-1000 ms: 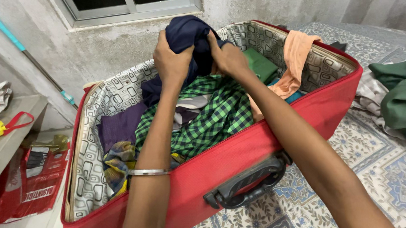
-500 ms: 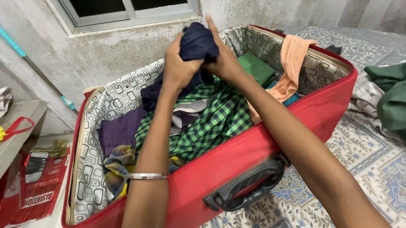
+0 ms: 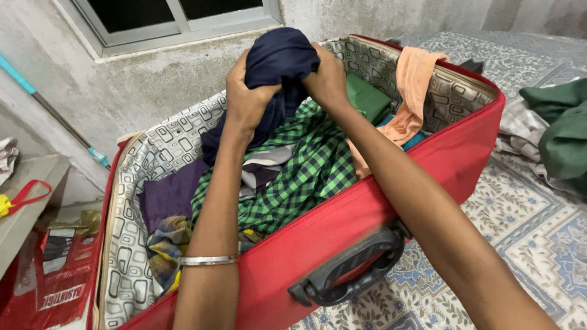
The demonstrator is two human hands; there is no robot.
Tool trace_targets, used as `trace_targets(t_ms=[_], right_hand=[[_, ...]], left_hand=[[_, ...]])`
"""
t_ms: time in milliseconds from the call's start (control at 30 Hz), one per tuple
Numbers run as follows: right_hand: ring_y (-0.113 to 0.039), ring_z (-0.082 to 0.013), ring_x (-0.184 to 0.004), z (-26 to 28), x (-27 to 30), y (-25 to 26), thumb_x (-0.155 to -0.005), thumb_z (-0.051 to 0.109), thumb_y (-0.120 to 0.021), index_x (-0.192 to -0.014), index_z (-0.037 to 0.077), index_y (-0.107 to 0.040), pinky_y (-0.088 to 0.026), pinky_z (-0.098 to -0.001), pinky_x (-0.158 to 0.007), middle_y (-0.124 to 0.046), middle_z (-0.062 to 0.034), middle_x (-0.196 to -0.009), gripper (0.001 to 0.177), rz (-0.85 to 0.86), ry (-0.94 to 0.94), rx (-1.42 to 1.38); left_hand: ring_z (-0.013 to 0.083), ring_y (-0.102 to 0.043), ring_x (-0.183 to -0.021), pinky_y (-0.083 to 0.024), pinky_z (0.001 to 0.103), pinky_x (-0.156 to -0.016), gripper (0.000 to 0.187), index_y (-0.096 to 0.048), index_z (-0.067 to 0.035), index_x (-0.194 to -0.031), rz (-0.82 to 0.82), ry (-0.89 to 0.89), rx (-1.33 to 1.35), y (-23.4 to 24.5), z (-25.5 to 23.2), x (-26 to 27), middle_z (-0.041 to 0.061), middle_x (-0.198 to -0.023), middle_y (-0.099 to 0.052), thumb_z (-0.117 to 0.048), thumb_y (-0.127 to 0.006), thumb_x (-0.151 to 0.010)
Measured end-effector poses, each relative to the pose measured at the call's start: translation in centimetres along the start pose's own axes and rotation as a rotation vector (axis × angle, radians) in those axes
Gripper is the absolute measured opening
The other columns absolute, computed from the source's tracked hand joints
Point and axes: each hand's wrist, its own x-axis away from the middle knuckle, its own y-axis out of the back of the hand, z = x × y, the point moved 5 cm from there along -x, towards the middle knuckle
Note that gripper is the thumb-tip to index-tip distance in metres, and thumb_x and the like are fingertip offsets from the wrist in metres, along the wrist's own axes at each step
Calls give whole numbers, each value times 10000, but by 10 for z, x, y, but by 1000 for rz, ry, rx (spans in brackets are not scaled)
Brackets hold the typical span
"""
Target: The person folds several items of clothing by hand and places them inside a red suitcase on a bed, shifting other garments to make room.
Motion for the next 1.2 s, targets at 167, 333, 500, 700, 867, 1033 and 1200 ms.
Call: trace_targets(t_ms=[167, 333, 500, 700, 867, 1033, 1200], right_hand=[[-731, -290, -892, -38, -6, -8, -866, 255, -718, -1068, 14, -714, -557, -372, -755, -766, -147, -900, 315, -82, -184, -172], [-700, -200, -843, -78, -8, -25, -930, 213, -655, -1089, -4, -712, -580, -346, -697, -747, -88, -981, 275, -95, -500, -665], [-727, -249, -974, -98, 0, -35, -963, 260, -635, -1304, 50, -577, -627, -415, -784, -691, -127, -1194, 404, -90, -879, -962], [-691, -275, -1172, -99, -2, -50, -1013, 281, -594, -1367, 16, -545, -568, -413, -962, -675, -143, -1312, 445, 45, -857, -1170], [-683, -231, -1148, -80, 5, -55, -1026, 360, -511, -1347, 54, -582, -609, -391, -960, -683, -108, -1300, 448, 278, -963, -1063], [-689, -202, -1145, -67, 7, -55, -1049, 386, -457, -1331, 59, -610, -611, -365, -966, -692, -89, -1300, 459, 405, -913, -1003], [-696, -214, -1121, -65, 7, -53, -1025, 342, -457, -1308, 68, -599, -619, -398, -938, -704, -99, -1243, 419, 405, -913, -916]], left_hand=[[167, -701, -1068, -554, 315, -993, 546, -663, -6, -1243, -17, -18, -34, 3, 7, -4, 73, -1157, -738, -40, -862, -736], [206, -689, -1164, -548, 341, -1035, 677, -615, -11, -1328, -19, 17, -130, 2, 21, -6, 128, -1254, -709, -204, -907, -749], [357, -533, -1364, -453, 451, -1113, 1155, -275, -56, -1581, 53, 153, -267, 1, 36, -3, 270, -1467, -497, -402, -951, -710], [425, -379, -1428, -379, 484, -1143, 1420, 51, -52, -1602, 155, 1, -155, -3, 34, -3, 316, -1582, -241, -385, -982, -686], [342, -552, -1451, -471, 417, -1191, 1199, -258, -47, -1647, 129, 178, -163, 2, 45, -5, 278, -1607, -456, -338, -969, -726], [293, -586, -1277, -504, 386, -1052, 1288, -115, -69, -1590, -6, 287, -172, 4, 25, 1, 229, -1450, -474, -294, -942, -628], [247, -657, -1216, -525, 345, -1031, 1001, -421, -26, -1493, 7, 299, -92, 7, 23, 0, 174, -1351, -628, -280, -930, -669]])
